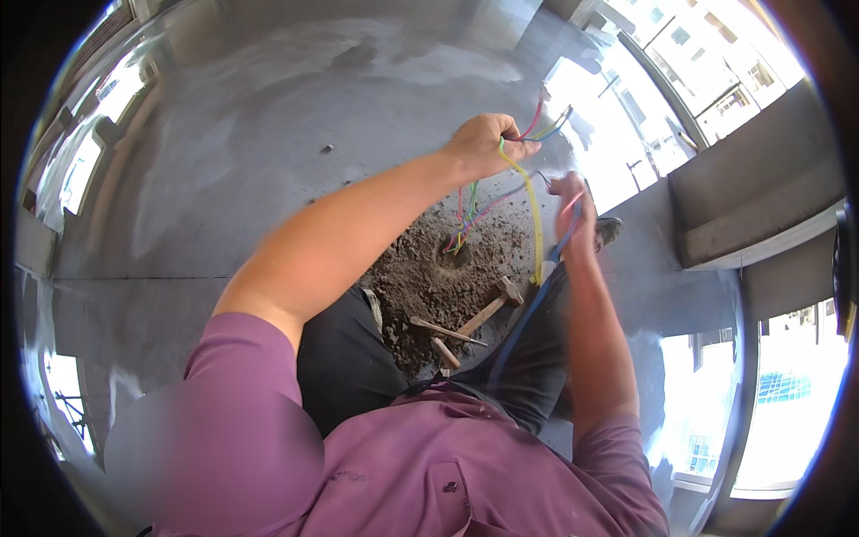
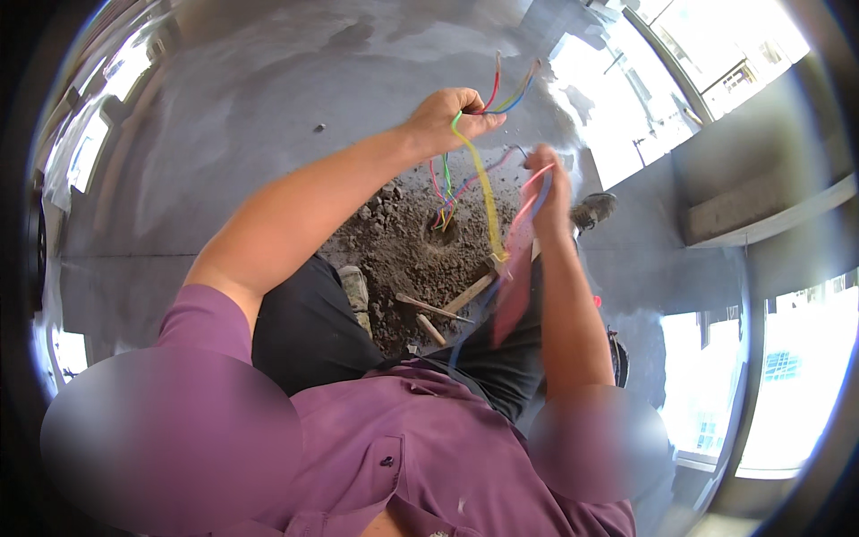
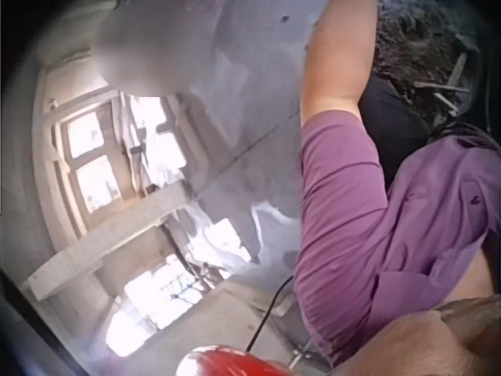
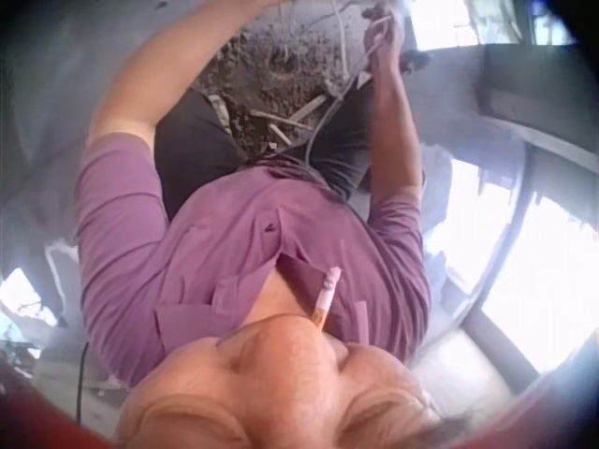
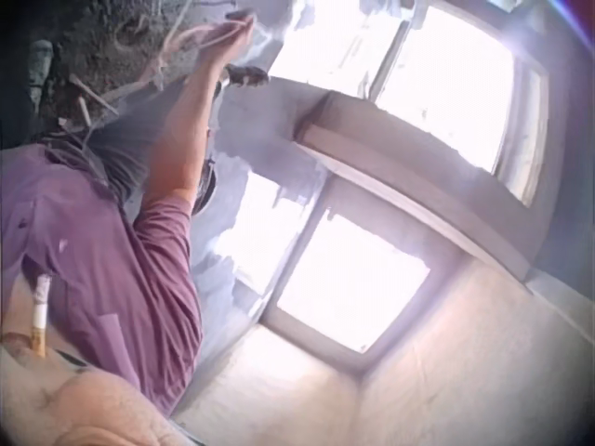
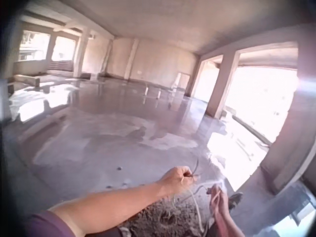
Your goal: The person sits on the floor and uses a hammer and chisel to break up concrete around a hole. They then feed a bundle of colorful electrical wires into the hole and use the hammer to tap the chisel, presumably to secure the wires or clear the path.
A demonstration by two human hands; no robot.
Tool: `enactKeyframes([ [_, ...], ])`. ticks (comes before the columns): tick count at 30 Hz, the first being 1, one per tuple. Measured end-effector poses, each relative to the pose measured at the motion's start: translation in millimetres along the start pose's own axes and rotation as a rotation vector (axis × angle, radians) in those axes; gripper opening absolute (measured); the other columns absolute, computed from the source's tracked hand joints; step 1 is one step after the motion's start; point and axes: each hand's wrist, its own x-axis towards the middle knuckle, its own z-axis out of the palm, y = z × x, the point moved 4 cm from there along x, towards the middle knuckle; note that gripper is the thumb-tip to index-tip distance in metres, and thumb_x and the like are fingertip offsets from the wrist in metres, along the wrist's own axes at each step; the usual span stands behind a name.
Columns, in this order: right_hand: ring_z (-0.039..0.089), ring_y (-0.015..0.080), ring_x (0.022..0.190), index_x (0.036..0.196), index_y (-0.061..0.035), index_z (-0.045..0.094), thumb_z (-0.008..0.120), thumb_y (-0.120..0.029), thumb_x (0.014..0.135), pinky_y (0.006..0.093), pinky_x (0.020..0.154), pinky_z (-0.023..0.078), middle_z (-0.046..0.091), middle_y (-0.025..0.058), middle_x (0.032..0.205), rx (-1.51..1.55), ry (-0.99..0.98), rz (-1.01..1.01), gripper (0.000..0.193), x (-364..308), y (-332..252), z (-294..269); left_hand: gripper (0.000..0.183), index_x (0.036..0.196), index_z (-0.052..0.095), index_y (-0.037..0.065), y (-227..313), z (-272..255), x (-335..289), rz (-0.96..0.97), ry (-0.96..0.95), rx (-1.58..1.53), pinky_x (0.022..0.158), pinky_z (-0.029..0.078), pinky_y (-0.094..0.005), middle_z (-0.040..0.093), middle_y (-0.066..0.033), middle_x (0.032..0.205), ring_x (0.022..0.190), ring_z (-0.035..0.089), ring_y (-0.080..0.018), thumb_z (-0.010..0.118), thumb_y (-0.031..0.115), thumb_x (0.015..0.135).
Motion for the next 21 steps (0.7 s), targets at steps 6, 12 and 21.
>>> enactKeyframes([
  [6, 0.044, 0.0213, 0.049, 0.073, -0.0109, 0.047, 0.044, -0.059, 0.101, 0.0427, 0.059, 0.052, 0.04, 0.0031, 0.057, -0.23, 0.279, 0.354, 0.055, 46, -31, -25, 0.03, 0.09, 0.065, 0.004, -14, -1, 13, -0.205, 0.174, -0.288, 0.062, 0.045, -0.0311, 0.062, -0.0042, 0.077, 0.069, 0.055, -0.0129, 0.078, 0.03, 0.083],
  [12, 0.033, 0.015, 0.048, 0.075, -0.014, 0.043, 0.041, -0.064, 0.099, 0.0491, 0.061, 0.05, 0.029, -0.0031, 0.057, 0.005, -0.044, 0.524, 0.056, 22, -55, 46, 0.025, 0.097, 0.064, 0.004, 4, 17, 16, -0.239, -0.007, -0.449, 0.071, 0.045, -0.0286, 0.063, -0.0043, 0.086, 0.08, 0.054, -0.0117, 0.076, 0.024, 0.086],
  [21, 0.061, 0.0225, 0.089, 0.099, -0.0036, 0.068, 0.041, -0.064, 0.098, 0.046, 0.09, 0.046, 0.067, 0.0118, 0.093, -0.826, -0.106, 0.28, 0.066, 51, -67, 86, 0.033, 0.109, 0.064, 0.003, 18, 31, 14, -0.101, -0.324, -0.401, 0.078, 0.047, -0.0303, 0.064, -0.0032, 0.095, 0.084, 0.054, -0.0113, 0.07, 0.031, 0.093],
])
